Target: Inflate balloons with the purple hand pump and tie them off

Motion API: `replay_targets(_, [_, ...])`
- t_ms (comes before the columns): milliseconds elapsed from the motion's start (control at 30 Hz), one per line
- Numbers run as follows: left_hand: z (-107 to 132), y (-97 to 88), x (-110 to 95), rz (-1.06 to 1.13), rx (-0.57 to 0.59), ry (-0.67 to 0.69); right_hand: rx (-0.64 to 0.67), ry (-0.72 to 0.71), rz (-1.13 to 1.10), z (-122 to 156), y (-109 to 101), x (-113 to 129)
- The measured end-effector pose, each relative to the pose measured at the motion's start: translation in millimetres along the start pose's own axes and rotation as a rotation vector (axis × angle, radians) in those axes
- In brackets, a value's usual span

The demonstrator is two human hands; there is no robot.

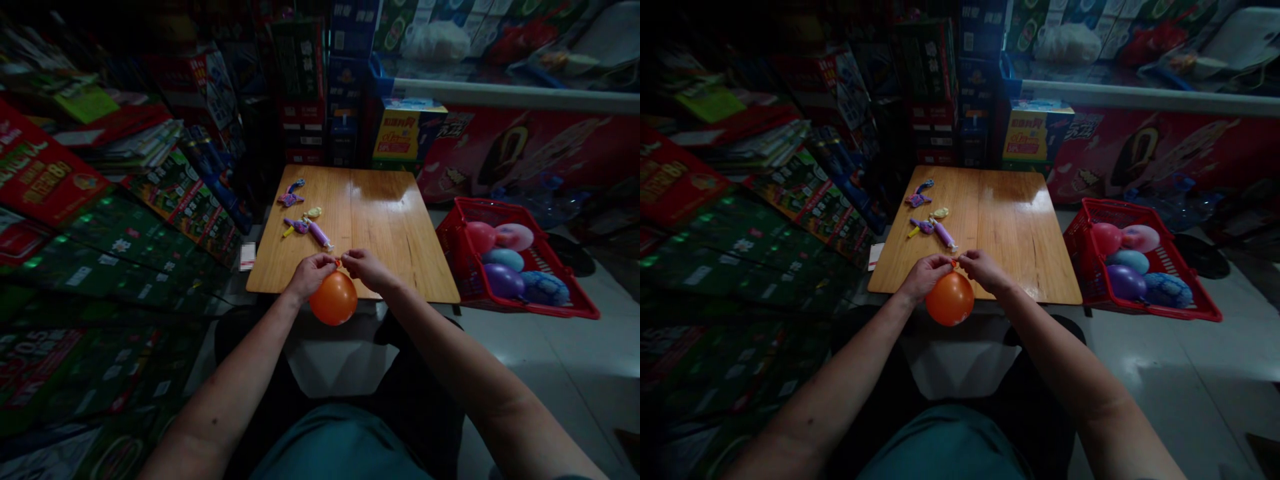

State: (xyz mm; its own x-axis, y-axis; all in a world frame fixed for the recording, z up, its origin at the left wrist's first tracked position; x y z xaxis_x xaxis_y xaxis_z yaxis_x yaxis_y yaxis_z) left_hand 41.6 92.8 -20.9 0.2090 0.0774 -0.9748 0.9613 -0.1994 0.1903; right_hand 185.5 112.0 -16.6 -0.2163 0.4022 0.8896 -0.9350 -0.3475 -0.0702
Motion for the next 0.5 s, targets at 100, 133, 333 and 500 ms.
replay_targets(100, [3.1, 1.5, -4.4, -0.034, -0.013, 0.009, 0.021, 0.016, -0.135, 6.1, 2.8, -2.0])
replay_targets(133, [4.3, 0.9, -4.9, -0.049, -0.024, 0.017, 0.011, 0.017, -0.174, 7.5, 2.2, -2.6])
replay_targets(333, [8.4, -2.1, -1.9, -0.152, -0.076, 0.053, -0.012, -0.027, -0.321, 19.7, 5.0, 2.8])
replay_targets(500, [9.0, -3.8, -12.1, -0.264, -0.150, 0.100, -0.026, -0.070, -0.133, 29.2, 14.9, 10.7])
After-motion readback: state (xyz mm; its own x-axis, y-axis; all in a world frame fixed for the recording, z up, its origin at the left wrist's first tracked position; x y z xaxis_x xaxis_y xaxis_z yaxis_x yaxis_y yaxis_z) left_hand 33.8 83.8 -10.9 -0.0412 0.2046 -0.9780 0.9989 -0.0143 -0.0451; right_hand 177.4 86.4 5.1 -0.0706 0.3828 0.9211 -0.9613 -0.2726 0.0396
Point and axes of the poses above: each hand's wrist, its own z-axis away from the middle knuckle, its own y-axis out of the palm, x = y × z, the point moved 7 cm from there along -z, towards the middle knuckle, and after that the axes turned 13 degrees about y, right-handed, at the moved point
